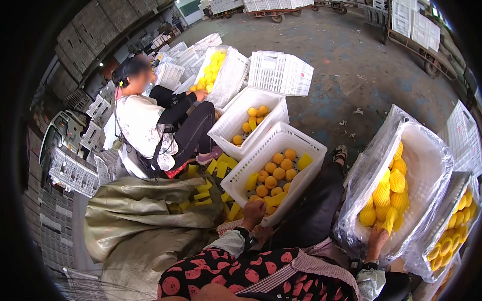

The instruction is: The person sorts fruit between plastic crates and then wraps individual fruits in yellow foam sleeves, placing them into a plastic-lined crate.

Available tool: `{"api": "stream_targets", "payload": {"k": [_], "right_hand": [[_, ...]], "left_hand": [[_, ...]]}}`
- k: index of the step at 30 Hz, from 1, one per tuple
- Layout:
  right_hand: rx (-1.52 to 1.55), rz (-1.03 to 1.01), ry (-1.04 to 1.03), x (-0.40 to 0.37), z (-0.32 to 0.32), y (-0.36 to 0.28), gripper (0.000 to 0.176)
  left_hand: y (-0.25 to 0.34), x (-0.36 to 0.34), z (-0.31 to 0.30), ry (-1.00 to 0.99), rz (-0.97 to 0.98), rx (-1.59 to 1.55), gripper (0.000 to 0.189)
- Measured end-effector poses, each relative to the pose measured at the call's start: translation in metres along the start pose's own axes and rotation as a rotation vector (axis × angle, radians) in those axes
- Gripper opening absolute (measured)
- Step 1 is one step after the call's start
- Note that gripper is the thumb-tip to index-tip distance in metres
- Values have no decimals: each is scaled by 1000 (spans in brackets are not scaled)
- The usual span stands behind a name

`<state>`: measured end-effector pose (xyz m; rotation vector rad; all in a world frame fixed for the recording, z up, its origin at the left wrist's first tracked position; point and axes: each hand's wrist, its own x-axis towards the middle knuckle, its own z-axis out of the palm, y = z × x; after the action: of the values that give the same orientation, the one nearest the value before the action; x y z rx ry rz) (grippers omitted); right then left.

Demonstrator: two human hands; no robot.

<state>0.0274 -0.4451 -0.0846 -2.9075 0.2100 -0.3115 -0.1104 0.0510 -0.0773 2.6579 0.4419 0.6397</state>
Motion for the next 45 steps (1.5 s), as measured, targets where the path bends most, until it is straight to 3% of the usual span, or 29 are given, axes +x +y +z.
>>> {"api": "stream_targets", "payload": {"k": [3,7,9,15,22,25,33,36,43,45], "right_hand": [[-12,-54,95,0,6,4,41],[21,-55,76,-2,10,9,39],[53,-129,220,-1,18,14,39],[55,6,61,1,19,15,40],[55,12,54,1,-23,-20,39],[85,93,-106,0,-15,-11,47],[135,-19,135,-1,-11,-12,48],[90,31,29,-1,-5,-5,47],[93,-1,99,-2,25,15,46],[136,-6,35,-1,22,14,44]], "left_hand": [[-4,-1,4,-14,-11,19,15],[-3,0,4,-25,-8,19,15],[-2,0,4,-23,-16,10,16],[0,1,2,-76,-33,45,15],[-1,2,5,-92,-41,35,14],[-3,-1,6,-107,-29,86,14],[2,3,0,-115,-49,80,15],[0,2,4,-124,-63,81,16],[8,5,-3,-143,-76,121,18],[5,5,0,-141,-59,125,18]]}}
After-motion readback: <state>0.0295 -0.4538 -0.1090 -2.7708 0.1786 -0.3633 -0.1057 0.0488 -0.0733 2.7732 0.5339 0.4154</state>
